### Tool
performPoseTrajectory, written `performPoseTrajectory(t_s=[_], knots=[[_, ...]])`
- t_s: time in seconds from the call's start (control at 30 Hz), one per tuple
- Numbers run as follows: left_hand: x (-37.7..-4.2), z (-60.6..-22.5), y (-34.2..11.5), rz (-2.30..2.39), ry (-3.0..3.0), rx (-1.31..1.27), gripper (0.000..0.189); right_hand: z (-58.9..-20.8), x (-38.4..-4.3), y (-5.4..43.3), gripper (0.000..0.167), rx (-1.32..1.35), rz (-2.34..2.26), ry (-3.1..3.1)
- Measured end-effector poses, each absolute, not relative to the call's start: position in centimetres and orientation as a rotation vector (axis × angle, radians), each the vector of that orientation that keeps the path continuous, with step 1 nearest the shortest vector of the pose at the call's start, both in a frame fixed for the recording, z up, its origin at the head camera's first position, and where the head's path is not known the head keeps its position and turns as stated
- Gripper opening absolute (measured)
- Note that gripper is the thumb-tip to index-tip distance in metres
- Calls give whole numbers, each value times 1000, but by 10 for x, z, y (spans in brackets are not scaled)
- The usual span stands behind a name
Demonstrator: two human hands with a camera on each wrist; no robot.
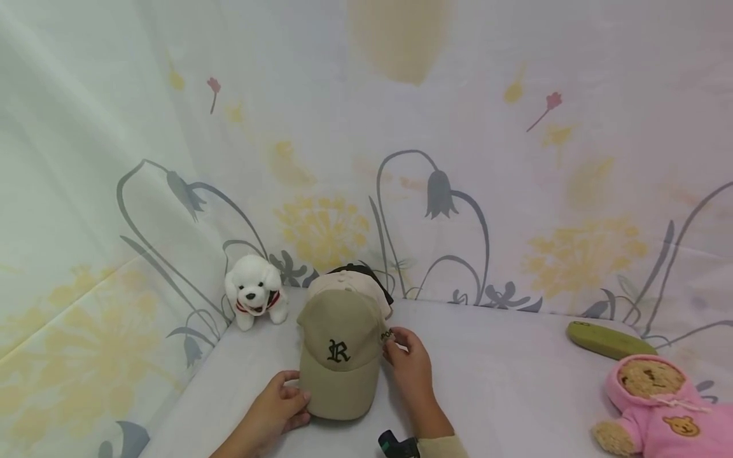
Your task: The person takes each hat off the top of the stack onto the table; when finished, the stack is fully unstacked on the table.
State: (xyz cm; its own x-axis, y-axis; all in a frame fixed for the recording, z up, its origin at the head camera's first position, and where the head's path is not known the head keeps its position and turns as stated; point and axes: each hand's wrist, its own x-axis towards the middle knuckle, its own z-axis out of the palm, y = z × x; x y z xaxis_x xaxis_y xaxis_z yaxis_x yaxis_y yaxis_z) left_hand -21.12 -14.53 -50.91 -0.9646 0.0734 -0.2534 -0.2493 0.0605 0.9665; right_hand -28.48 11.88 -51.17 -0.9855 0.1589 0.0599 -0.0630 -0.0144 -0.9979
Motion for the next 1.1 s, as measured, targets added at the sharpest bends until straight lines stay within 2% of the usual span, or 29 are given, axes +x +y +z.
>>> performPoseTrajectory(t_s=[0.43, 1.1], knots=[[-198, -508, -132, 1937, 2120, -161, 70, -503, -264, 131, 29, -155, 2129, -2049], [-182, -505, -97, 1847, 2075, -54, 64, -495, -228, 173, 31, -265, 2048, -2080]])
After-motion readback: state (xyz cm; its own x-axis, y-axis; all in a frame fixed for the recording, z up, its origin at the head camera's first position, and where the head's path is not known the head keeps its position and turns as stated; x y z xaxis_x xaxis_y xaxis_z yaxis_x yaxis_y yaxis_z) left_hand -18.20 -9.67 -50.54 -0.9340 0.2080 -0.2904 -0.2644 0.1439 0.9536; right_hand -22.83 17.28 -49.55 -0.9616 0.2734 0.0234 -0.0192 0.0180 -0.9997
